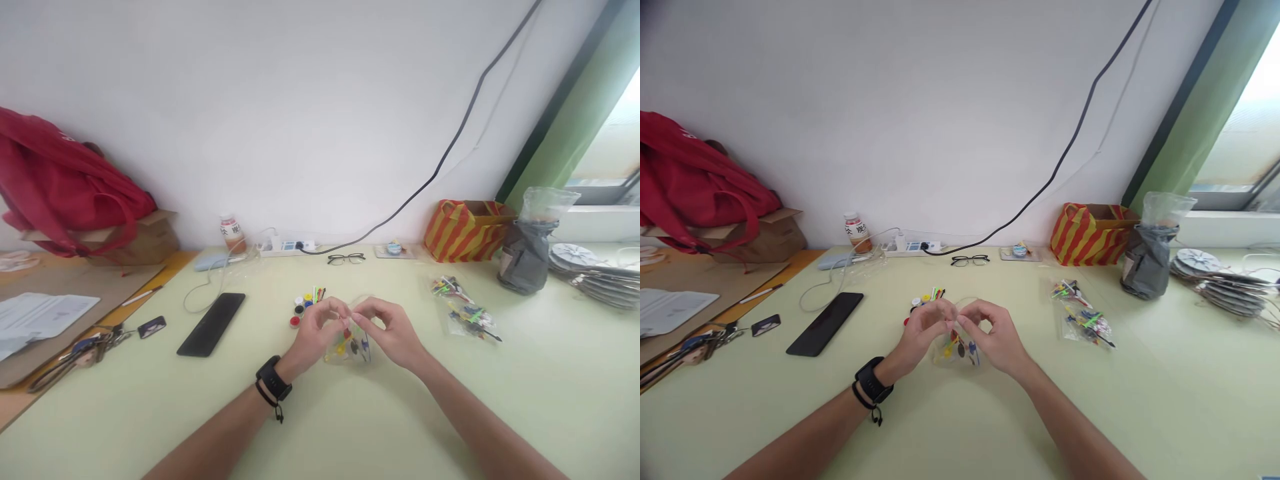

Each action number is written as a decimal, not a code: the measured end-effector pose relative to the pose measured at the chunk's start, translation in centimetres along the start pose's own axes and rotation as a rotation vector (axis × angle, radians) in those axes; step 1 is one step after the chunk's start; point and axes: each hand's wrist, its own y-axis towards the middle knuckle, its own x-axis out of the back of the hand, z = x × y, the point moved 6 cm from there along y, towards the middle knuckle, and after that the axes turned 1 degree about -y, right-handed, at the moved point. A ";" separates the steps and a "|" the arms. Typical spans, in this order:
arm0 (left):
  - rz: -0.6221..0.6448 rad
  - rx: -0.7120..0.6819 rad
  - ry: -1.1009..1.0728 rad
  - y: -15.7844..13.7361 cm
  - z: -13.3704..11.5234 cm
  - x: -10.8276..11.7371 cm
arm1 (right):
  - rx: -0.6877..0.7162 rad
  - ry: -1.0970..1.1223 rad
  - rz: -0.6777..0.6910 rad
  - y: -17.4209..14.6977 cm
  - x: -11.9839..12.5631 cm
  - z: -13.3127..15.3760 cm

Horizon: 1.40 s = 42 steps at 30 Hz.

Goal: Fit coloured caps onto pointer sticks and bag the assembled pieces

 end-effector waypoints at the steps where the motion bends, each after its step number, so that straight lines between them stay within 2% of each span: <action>1: 0.008 0.017 -0.025 0.0 0.0 0.0 | -0.004 0.013 0.000 0.0 0.0 0.0; 7: 0.128 0.125 -0.078 0.0 0.4 0.3 | -0.066 0.080 -0.090 0.0 1.0 -0.9; 10: 0.067 0.128 -0.113 0.1 0.6 0.8 | -0.115 0.112 -0.096 0.0 1.4 -1.3; 13: -0.029 0.111 -0.134 0.2 0.9 1.4 | -0.131 0.138 -0.005 -0.1 0.6 -1.6; 16: -0.016 0.136 -0.127 0.2 1.4 1.3 | -0.138 0.164 0.038 -0.2 -0.2 -2.1; 21: 0.043 0.213 -0.143 -0.1 2.0 1.3 | -0.158 0.170 -0.035 -0.2 -0.2 -3.1; 27: 0.079 0.216 -0.111 -0.2 1.7 0.8 | -0.159 0.188 0.048 -0.5 -1.2 -3.1; 32: 0.078 0.295 -0.077 -0.2 2.4 1.2 | -0.159 0.176 -0.033 -0.4 -0.3 -3.2; 37: 0.059 0.219 -0.096 0.1 2.1 1.5 | -0.193 0.175 -0.053 -0.1 0.5 -3.4; 42: -0.003 0.202 -0.013 0.0 2.0 1.3 | -0.203 0.208 0.021 -0.3 -0.6 -3.7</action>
